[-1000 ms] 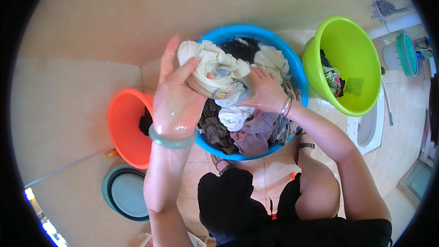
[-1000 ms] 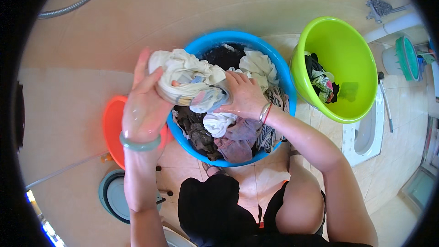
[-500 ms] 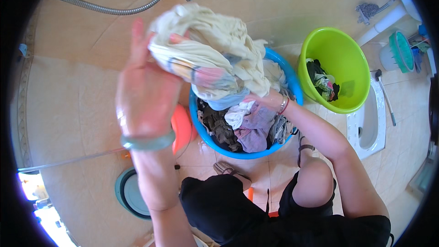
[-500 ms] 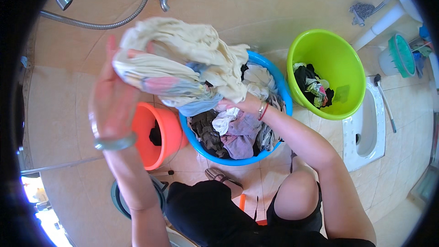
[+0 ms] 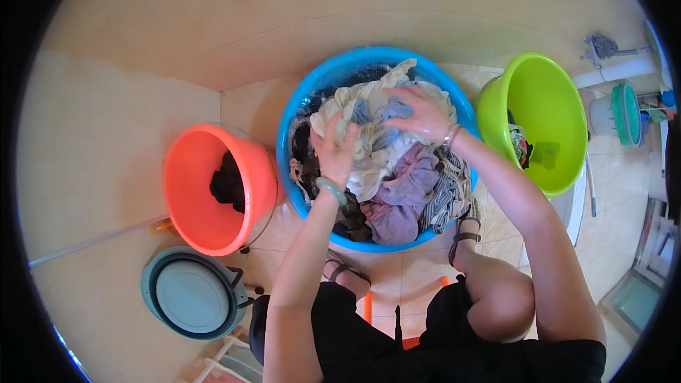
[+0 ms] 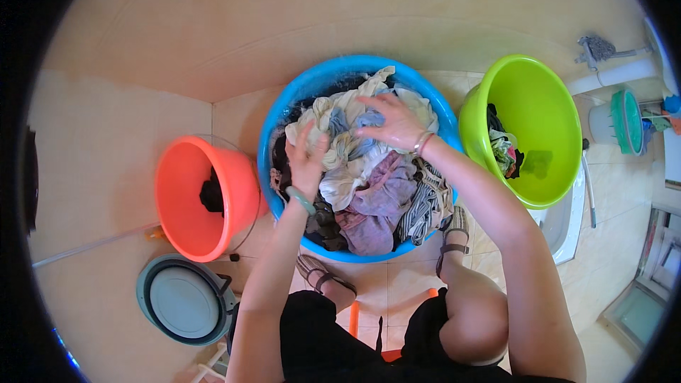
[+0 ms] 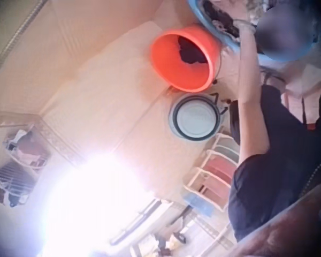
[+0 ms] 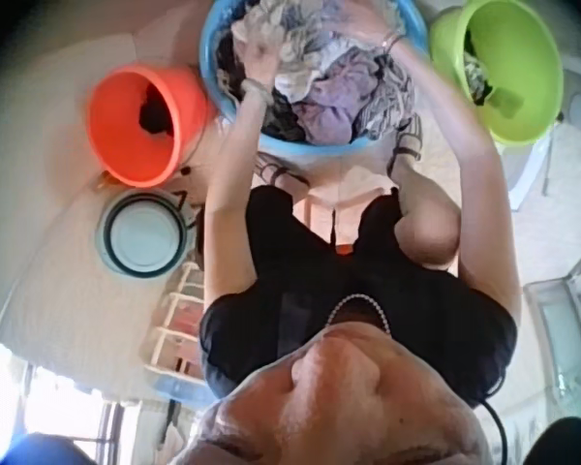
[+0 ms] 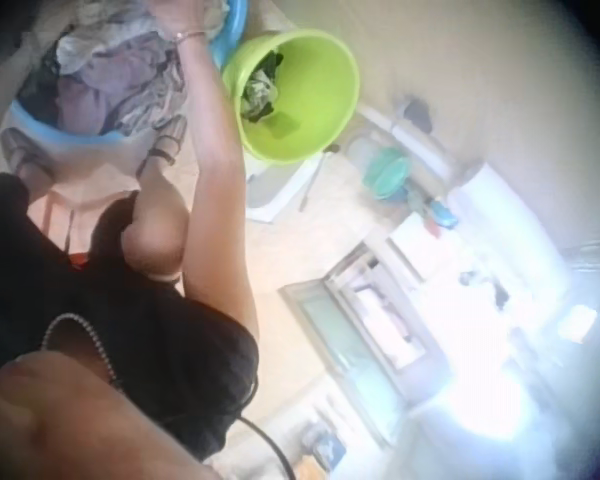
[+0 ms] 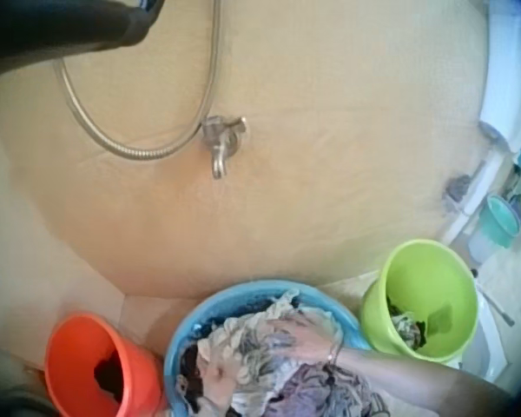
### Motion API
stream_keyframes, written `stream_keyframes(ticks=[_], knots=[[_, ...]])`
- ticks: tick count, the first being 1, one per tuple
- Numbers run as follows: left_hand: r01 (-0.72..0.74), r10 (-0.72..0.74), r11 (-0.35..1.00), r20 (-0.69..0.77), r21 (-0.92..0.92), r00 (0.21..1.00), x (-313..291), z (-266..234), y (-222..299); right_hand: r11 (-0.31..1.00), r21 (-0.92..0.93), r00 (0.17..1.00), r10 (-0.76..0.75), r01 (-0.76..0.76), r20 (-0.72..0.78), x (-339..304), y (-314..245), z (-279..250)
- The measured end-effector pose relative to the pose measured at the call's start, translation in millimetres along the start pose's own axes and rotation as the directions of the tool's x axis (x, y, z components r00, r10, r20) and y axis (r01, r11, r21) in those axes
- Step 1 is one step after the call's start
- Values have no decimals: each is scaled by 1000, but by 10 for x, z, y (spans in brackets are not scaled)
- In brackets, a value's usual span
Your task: The person hand-washes various garments in a blue basin filled with soapy water. They scrub, rinse, and wring out items one by one, then transfer the cleaned clothes into a green bucket. The process continues with multiple items including shirts and socks.
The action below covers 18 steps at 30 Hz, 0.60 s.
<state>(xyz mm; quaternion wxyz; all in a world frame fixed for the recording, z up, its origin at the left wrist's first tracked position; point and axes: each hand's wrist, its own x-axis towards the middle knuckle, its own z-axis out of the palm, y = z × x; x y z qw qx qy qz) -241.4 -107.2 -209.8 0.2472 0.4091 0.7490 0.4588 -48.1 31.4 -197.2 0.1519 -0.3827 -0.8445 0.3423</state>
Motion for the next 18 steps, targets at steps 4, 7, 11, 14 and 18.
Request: stream_keyframes(ticks=[4,7,11,14,18], knots=[[-253,197,827,163,501,967,-155,233,-101,888,-458,972,65,46,224,119,-95,368],[-230,109,806,245,545,963,-64,428,-401,838,-546,945,175,4,275,203,-74,572],[-228,94,884,322,408,942,79,548,-819,769,-639,914,252,10,317,372,72,796],[-227,122,941,373,251,920,96,642,-1050,762,-647,873,333,-27,356,427,146,852],[-230,60,893,404,386,913,110,816,-1274,768,-607,814,478,-204,331,467,228,999]])
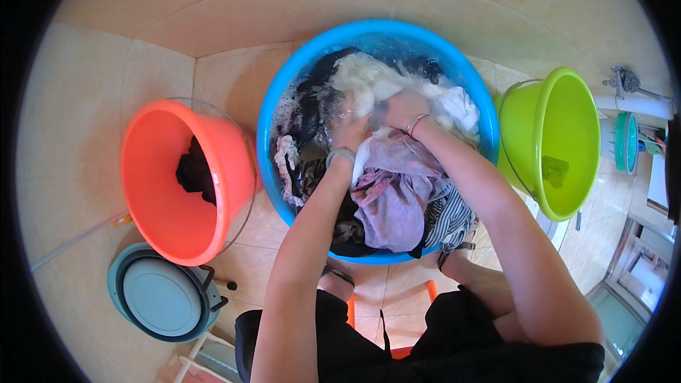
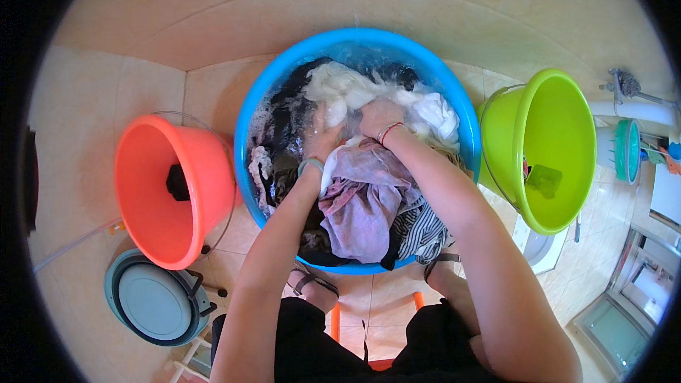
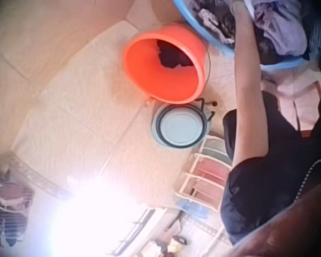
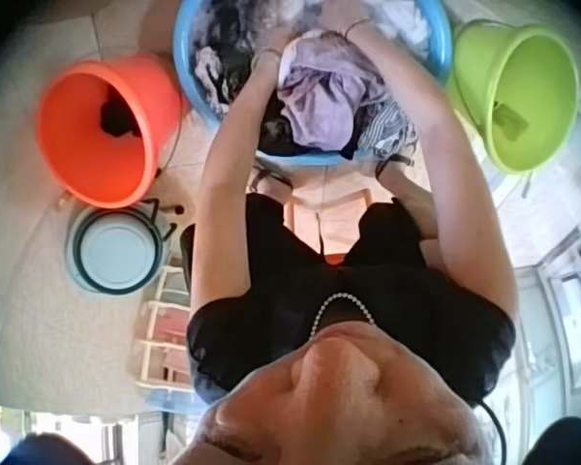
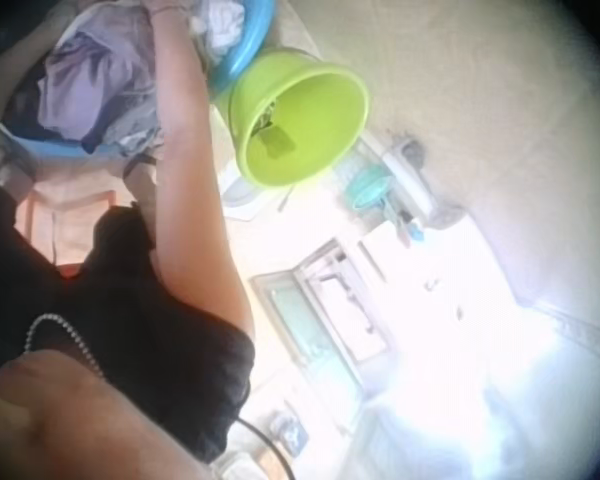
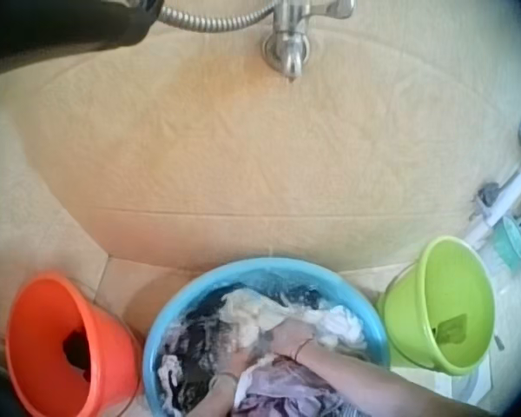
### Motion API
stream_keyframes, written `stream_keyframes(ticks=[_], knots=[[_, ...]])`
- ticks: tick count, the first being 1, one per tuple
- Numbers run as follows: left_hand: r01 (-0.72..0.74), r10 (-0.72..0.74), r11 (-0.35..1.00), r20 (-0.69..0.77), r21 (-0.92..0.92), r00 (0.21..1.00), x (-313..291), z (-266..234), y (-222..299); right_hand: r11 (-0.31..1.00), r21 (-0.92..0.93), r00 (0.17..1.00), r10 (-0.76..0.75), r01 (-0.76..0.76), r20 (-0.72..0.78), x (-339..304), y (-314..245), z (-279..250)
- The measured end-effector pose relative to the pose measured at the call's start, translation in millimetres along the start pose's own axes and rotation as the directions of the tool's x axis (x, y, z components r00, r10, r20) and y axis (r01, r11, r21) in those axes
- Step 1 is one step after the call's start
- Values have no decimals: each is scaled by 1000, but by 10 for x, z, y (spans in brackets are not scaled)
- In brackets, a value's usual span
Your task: The person hand-washes various garments in a blue basin filled with soapy water. They scrub, rinse, and wring out items one by one, then transfer the cleaned clothes into a green bucket. The process continues with multiple items including shirts and socks.
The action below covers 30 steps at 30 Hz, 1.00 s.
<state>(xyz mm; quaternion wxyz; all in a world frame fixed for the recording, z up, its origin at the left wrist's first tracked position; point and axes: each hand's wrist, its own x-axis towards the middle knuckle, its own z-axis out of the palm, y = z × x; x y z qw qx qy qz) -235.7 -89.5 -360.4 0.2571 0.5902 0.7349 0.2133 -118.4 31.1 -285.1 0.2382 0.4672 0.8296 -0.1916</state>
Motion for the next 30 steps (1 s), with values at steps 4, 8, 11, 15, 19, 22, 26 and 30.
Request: stream_keyframes(ticks=[4,8,11,15,19,22,26,30], knots=[[175,-175,984,-7,-22,984,633,596,-571,997,-23,994,-70,68,-87,357,59,251],[19,-14,1000,-311,13,950,461,280,-343,951,264,935,-61,161,-351,425,372,527],[156,-155,986,20,-57,988,1,-241,6,801,547,933,-39,243,-357,-109,582,410],[28,-108,947,-235,-321,966,-80,-1239,456,680,647,896,-33,345,-443,-550,652,-149],[-123,-9,881,-277,-456,961,-113,-2061,1107,915,-84,680,-353,396,-643,-1256,185,-847],[-63,-101,647,-167,-760,981,-73,-2432,1791,677,307,645,-323,669,-693,-1541,-71,-1372],[-109,-51,389,-140,-915,989,-163,-2991,2441,445,501,616,-161,743,-771,-1888,-301,-1924],[-277,135,548,-243,-789,961,-358,-3347,2585,470,321,445,-179,822,-878,-1924,-328,-2196]])
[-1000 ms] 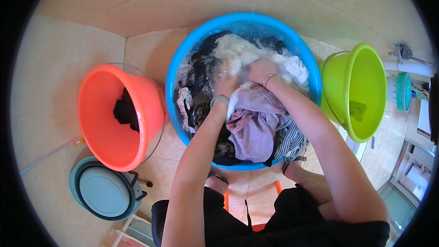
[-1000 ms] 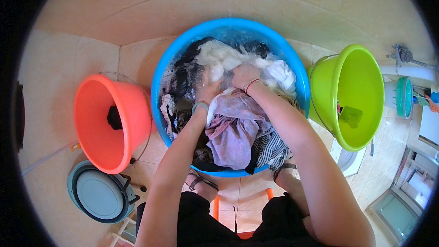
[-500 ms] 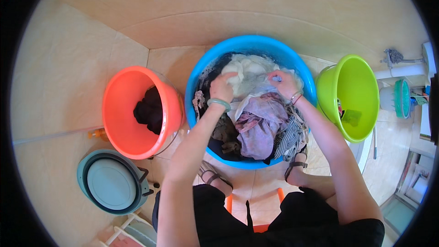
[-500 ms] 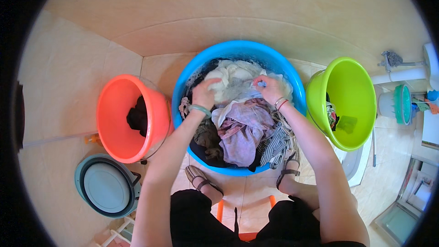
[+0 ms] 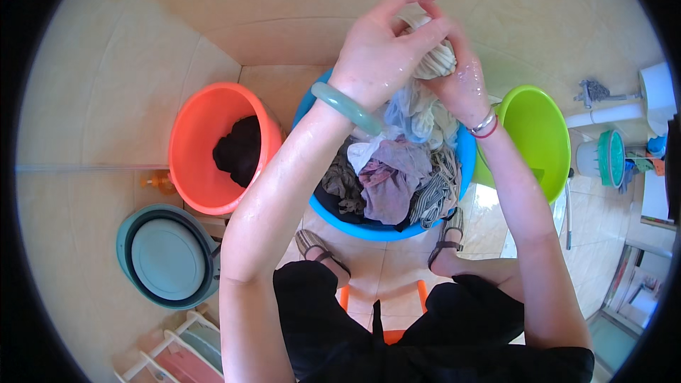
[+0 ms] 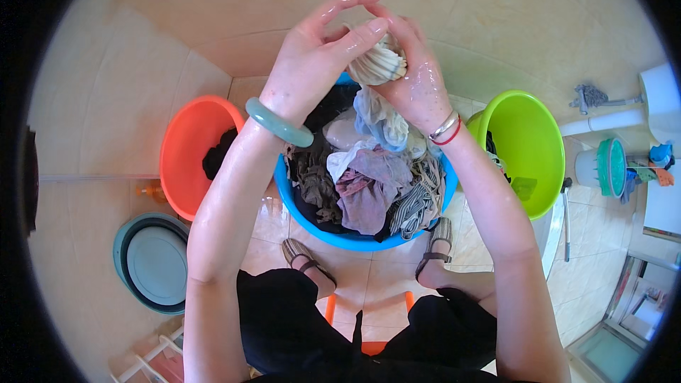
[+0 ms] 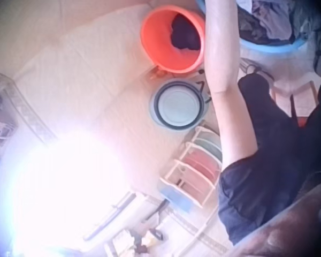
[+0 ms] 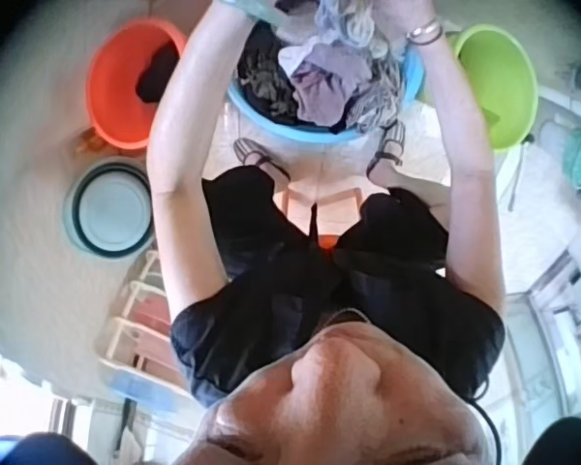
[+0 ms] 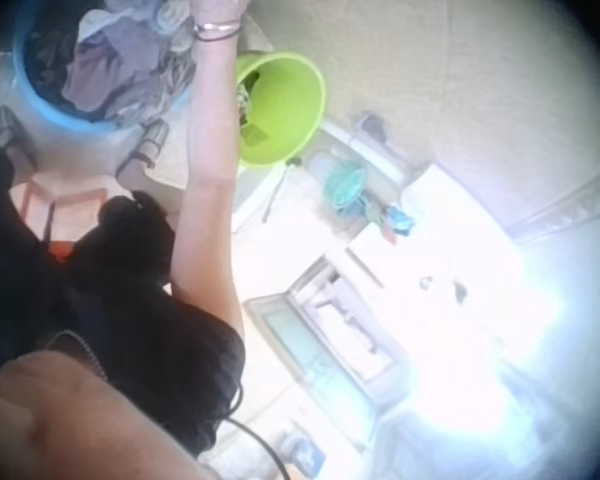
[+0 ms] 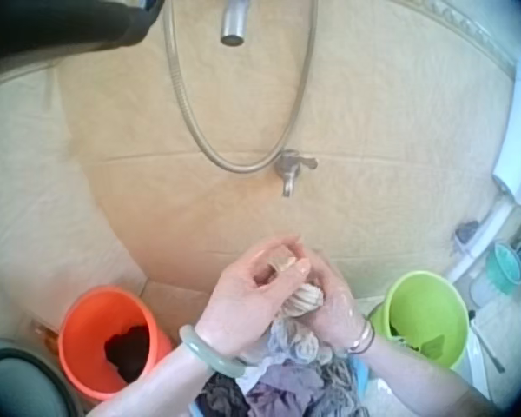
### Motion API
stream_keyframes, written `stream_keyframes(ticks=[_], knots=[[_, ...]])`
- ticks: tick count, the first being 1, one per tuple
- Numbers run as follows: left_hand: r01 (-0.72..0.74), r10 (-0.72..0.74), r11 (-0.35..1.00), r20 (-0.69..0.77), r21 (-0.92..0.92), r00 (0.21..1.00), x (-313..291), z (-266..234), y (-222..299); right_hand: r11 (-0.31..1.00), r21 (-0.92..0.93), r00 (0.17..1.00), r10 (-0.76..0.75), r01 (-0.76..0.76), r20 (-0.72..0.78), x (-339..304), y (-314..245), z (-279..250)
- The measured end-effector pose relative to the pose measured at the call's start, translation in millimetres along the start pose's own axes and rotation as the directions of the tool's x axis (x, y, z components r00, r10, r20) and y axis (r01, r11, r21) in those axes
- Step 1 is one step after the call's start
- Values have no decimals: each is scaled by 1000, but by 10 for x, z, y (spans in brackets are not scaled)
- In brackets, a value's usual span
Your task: The person hand-washes various garments in a blue basin filled with soapy water. They scrub, rinse, and wring out items one by one, then transfer the cleaned clothes into a green bucket. The process continues with multiple items including shirts and socks.
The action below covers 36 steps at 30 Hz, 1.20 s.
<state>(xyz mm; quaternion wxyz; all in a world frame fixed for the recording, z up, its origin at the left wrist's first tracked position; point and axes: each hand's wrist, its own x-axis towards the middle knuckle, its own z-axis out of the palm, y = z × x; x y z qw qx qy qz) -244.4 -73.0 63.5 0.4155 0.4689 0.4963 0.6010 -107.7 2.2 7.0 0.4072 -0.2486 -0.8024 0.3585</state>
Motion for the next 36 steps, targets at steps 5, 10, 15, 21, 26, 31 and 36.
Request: stream_keyframes(ticks=[5,10,15,21,26,31,36], knots=[[77,-87,624,-29,778,996,13,-105,-459,964,-247,995,-93,102,48,-313,744,223],[182,-327,519,-3,836,945,-493,-146,-1960,871,-470,894,91,142,439,-1035,1551,586],[341,-599,323,-89,883,796,-905,7,-2609,805,-589,784,318,74,533,-1220,1784,1011],[467,-723,305,-117,830,680,-822,-23,-3028,757,-632,653,398,163,644,-1213,2314,1352],[457,-594,472,-111,754,797,-737,56,-3362,865,-494,376,432,85,820,-1082,2960,1409],[530,-695,413,-120,741,709,-685,-91,-3622,680,-732,670,525,40,525,-1002,2803,1410],[498,-535,679,-102,540,839,-907,-51,-3044,786,-601,743,487,-144,459,-1179,2445,1203]])
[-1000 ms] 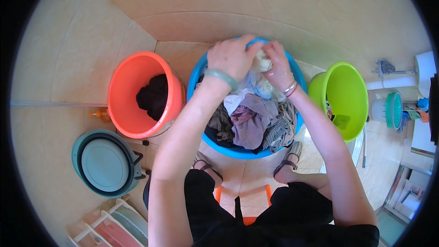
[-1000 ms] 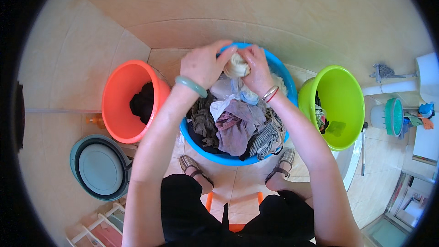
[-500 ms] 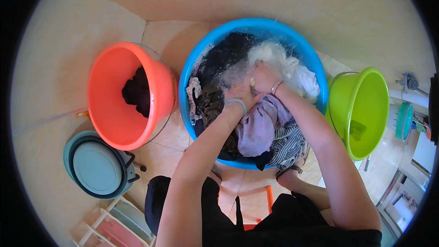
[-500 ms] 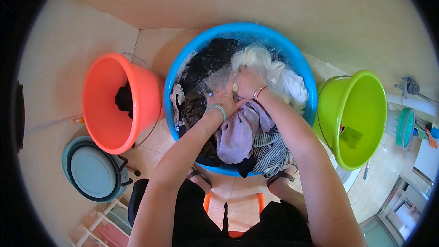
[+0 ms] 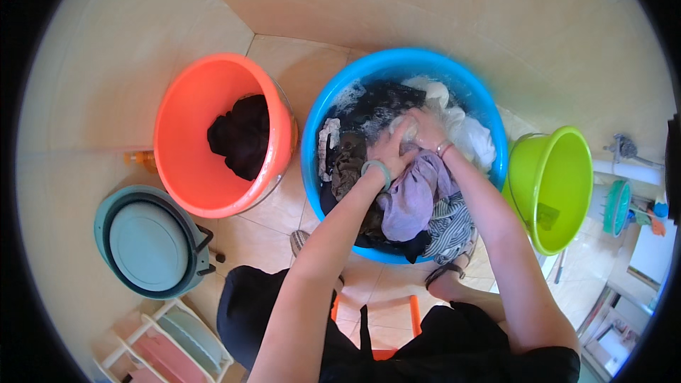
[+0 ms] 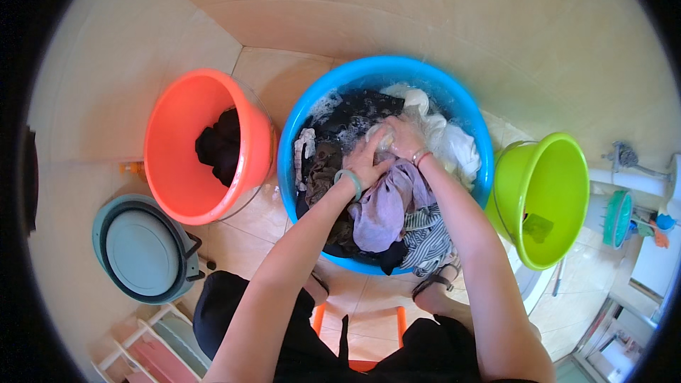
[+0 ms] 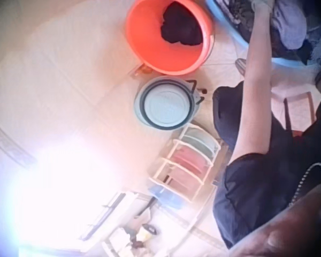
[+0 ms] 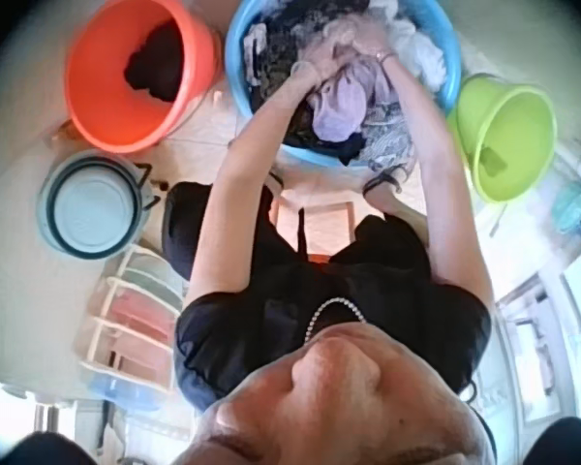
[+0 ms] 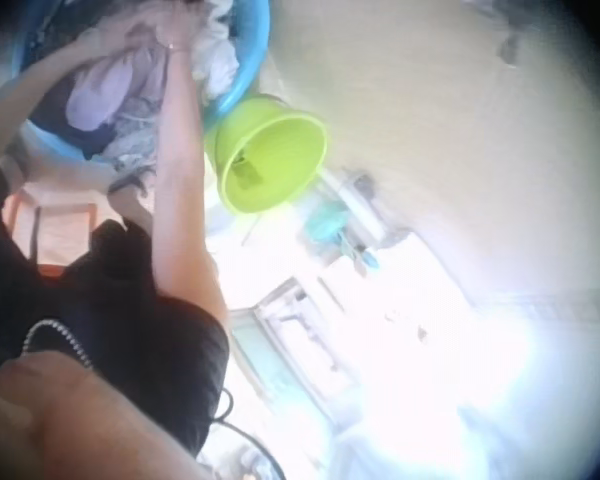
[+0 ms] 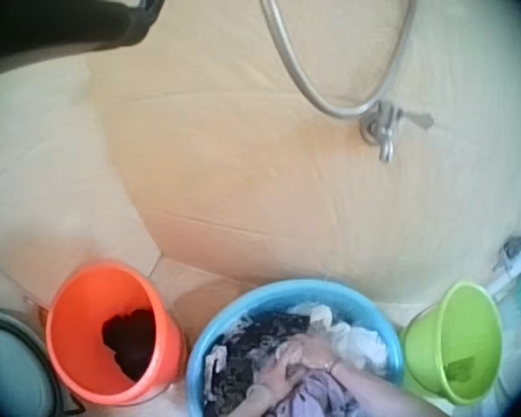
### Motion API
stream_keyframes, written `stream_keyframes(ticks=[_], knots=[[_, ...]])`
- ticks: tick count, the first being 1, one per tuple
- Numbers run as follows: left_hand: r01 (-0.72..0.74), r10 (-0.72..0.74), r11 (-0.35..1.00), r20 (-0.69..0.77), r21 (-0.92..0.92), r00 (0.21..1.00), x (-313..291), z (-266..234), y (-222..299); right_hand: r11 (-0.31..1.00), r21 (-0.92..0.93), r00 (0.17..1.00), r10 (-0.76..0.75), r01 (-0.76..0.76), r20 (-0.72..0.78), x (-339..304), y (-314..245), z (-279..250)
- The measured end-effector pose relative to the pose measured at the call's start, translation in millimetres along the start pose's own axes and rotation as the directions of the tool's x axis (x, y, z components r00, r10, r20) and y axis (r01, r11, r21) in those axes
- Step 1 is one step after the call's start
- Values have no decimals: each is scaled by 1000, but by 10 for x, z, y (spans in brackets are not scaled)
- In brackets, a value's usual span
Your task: The person hand-washes various garments in a blue basin filled with soapy water. They scrub, rinse, and wring out items one by one, then transfer the cleaned clothes into a green bucket. The process continues with multiple items including shirts and socks.
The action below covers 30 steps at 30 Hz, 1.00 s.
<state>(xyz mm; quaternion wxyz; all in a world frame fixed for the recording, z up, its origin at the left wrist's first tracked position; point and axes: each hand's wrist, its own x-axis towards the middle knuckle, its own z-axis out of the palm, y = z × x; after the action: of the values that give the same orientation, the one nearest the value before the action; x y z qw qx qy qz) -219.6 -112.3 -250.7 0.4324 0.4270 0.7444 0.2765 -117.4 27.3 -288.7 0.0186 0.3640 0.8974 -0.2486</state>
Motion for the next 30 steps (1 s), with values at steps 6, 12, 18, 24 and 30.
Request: stream_keyframes(ticks=[6,12,18,24,30], knots=[[-294,40,336,-298,-895,954,-433,138,570,819,544,930,38,180,-365,-482,-400,-905],[172,-135,-507,274,-845,952,-631,156,1003,476,825,909,112,305,-401,-1111,-1173,-2087],[182,174,-503,108,-845,979,-461,103,1115,744,553,893,-129,375,-432,-2036,-1453,-2225],[404,196,-392,355,-826,914,-678,368,705,672,618,911,-258,409,-323,-2436,-1390,-2141],[297,-73,-386,350,-873,934,-985,522,705,546,835,908,311,71,-281,-1491,-1079,-2193]])
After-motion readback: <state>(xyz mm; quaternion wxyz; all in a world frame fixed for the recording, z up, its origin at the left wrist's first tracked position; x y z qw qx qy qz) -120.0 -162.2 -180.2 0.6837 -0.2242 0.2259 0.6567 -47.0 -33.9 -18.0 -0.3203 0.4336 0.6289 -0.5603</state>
